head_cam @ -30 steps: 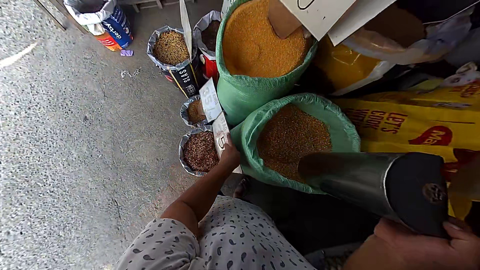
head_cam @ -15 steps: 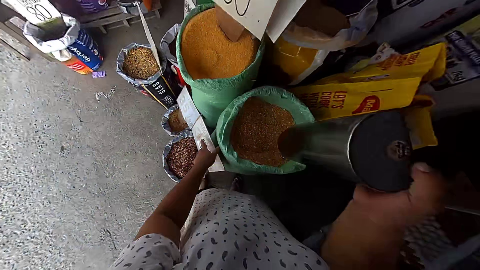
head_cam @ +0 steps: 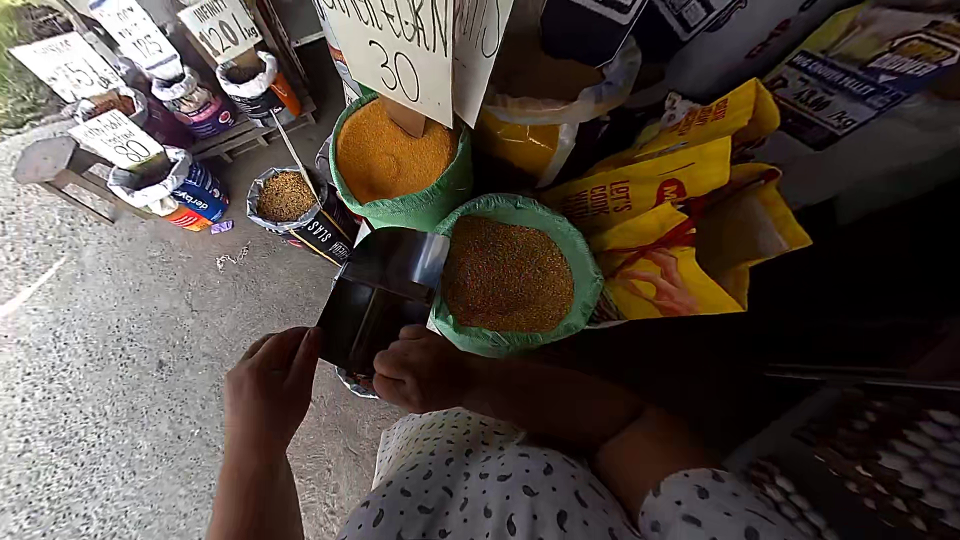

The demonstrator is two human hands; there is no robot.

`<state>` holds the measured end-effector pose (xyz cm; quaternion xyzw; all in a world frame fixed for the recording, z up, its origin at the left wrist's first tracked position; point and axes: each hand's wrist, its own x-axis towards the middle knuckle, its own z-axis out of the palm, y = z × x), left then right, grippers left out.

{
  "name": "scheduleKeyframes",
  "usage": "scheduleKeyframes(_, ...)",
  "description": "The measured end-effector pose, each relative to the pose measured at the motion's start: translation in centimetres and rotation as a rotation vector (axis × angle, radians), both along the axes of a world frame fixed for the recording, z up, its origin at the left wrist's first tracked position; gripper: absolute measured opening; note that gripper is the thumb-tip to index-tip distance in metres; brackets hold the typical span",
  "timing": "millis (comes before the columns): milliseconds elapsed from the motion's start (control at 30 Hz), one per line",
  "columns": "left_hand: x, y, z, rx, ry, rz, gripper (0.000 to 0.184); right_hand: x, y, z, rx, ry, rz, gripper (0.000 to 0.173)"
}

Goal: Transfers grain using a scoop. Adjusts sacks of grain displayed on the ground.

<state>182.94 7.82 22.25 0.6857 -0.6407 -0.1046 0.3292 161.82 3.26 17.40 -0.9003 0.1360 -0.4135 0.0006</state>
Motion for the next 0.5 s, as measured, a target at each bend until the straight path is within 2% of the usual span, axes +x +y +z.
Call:
scheduleKeyframes(67, 0.4, 1.4, 0.2, 0.064, -0.150, 0.051, 0.043, 1.8, 0.6, -1.2, -0.049, 0.061, 0.044, 0.021)
scheduleKeyframes(200, 0.5, 3.2, -1.3, 0.174, -0.239, 0.004, 0.045, 4.1, 2.3, -3.2, -0.080, 0.146, 0.112, 0.019)
scheduleKeyframes(233, 0.3, 3.2, -1.4, 0.283, -0.257, -0.015, 0.046, 4.6, 2.9, -3.7, -0.070, 0.141, 0.140, 0.019)
scheduleKeyframes(300, -0.6, 2.1, -1.3, 0.697, -0.225, -0.039, 0.051, 5.1, 4.3, -4.4, -0.052, 0.136, 0.195, 0.018)
scheduleKeyframes(333, -0.9, 1.1, -1.8, 0.866, -0.157, -0.031, 0.051, 5.3, 5.0, -4.5, -0.050, 0.139, 0.204, 0.018)
scheduleKeyframes(367, -1.1, 0.5, -2.9, 0.922, -0.011, 0.001, 0.045, 5.4, 5.3, -4.7, -0.048, 0.143, 0.197, 0.019)
scheduleKeyframes(433, -1.3, 0.8, -5.7, 0.803, 0.455, 0.046, 0.021, 4.9, 5.2, -4.8, 0.018, 0.191, 0.207, 0.016)
scheduleKeyframes(467, -1.7, 0.9, -6.6, 0.755, 0.664, 0.050, 0.016, 4.1, 4.6, -4.9, 0.077, 0.191, 0.229, 0.013)
scheduleKeyframes(500, -2.2, 0.7, -7.0, 0.736, 0.762, 0.047, 0.016, 2.8, 3.7, -4.8, 0.160, 0.171, 0.249, 0.016)
